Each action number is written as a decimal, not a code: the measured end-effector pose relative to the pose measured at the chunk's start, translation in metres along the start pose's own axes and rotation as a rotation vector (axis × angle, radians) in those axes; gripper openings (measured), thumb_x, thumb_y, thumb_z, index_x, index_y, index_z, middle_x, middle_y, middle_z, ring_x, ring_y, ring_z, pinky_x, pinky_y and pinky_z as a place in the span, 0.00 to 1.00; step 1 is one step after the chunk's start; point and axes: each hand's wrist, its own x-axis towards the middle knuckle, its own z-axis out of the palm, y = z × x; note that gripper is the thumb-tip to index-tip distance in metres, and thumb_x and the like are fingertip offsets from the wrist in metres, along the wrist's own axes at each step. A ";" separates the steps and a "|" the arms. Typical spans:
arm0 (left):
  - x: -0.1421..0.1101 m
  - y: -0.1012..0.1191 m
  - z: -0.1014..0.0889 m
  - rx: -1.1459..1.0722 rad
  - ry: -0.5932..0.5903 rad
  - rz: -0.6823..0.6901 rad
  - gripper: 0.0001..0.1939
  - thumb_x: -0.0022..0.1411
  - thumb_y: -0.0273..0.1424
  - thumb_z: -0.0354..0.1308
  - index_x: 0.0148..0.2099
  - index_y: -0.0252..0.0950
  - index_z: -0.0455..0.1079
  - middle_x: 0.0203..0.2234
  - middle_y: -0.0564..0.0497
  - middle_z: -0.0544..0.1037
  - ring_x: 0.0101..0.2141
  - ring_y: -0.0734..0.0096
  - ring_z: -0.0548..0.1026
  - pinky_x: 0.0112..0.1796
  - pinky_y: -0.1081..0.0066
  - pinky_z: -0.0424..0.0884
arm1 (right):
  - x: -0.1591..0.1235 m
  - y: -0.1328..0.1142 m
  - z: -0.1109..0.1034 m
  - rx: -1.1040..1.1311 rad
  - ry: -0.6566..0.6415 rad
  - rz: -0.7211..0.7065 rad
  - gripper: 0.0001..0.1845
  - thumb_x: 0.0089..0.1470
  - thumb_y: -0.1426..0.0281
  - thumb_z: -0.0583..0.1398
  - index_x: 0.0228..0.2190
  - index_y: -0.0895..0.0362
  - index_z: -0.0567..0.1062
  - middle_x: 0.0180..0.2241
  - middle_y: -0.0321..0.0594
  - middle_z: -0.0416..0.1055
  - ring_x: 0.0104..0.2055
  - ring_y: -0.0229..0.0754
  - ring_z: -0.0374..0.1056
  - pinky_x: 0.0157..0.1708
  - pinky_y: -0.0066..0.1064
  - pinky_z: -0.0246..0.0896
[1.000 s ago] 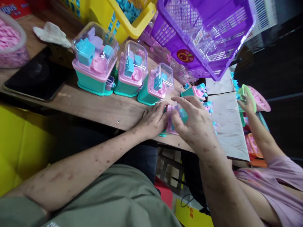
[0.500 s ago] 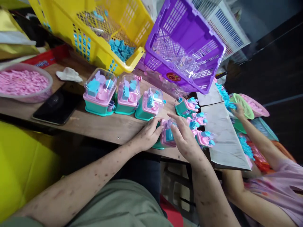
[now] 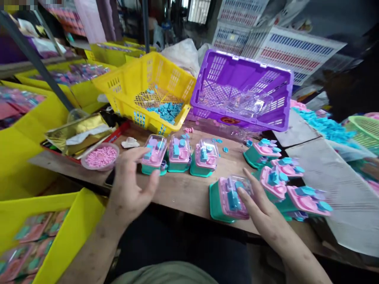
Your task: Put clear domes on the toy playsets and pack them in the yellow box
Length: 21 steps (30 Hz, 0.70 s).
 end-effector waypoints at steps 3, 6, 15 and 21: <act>0.003 0.006 -0.008 -0.004 -0.032 -0.053 0.19 0.77 0.35 0.60 0.66 0.41 0.70 0.51 0.45 0.78 0.44 0.58 0.79 0.48 0.55 0.80 | -0.014 -0.043 0.040 0.082 0.009 -0.118 0.44 0.73 0.39 0.56 0.76 0.52 0.64 0.75 0.54 0.64 0.79 0.64 0.60 0.79 0.62 0.53; -0.009 0.018 0.010 0.035 -0.230 0.217 0.25 0.74 0.42 0.66 0.68 0.43 0.69 0.55 0.42 0.78 0.52 0.47 0.79 0.54 0.48 0.79 | -0.010 -0.092 0.068 0.112 -0.037 -0.206 0.39 0.77 0.48 0.54 0.78 0.53 0.60 0.76 0.55 0.63 0.77 0.59 0.63 0.76 0.58 0.60; -0.016 -0.001 0.033 0.235 -0.326 0.365 0.34 0.70 0.34 0.72 0.74 0.45 0.65 0.68 0.36 0.72 0.65 0.34 0.71 0.64 0.34 0.72 | 0.041 0.005 -0.029 -0.372 0.565 -0.206 0.28 0.63 0.56 0.63 0.58 0.59 0.82 0.64 0.64 0.70 0.70 0.72 0.65 0.71 0.70 0.60; -0.022 0.013 0.018 0.223 -0.285 0.131 0.53 0.61 0.44 0.81 0.78 0.42 0.56 0.72 0.33 0.64 0.71 0.34 0.65 0.68 0.36 0.70 | 0.023 0.015 -0.018 -0.402 0.540 -0.353 0.31 0.69 0.48 0.57 0.59 0.55 0.81 0.63 0.62 0.72 0.70 0.73 0.67 0.70 0.71 0.62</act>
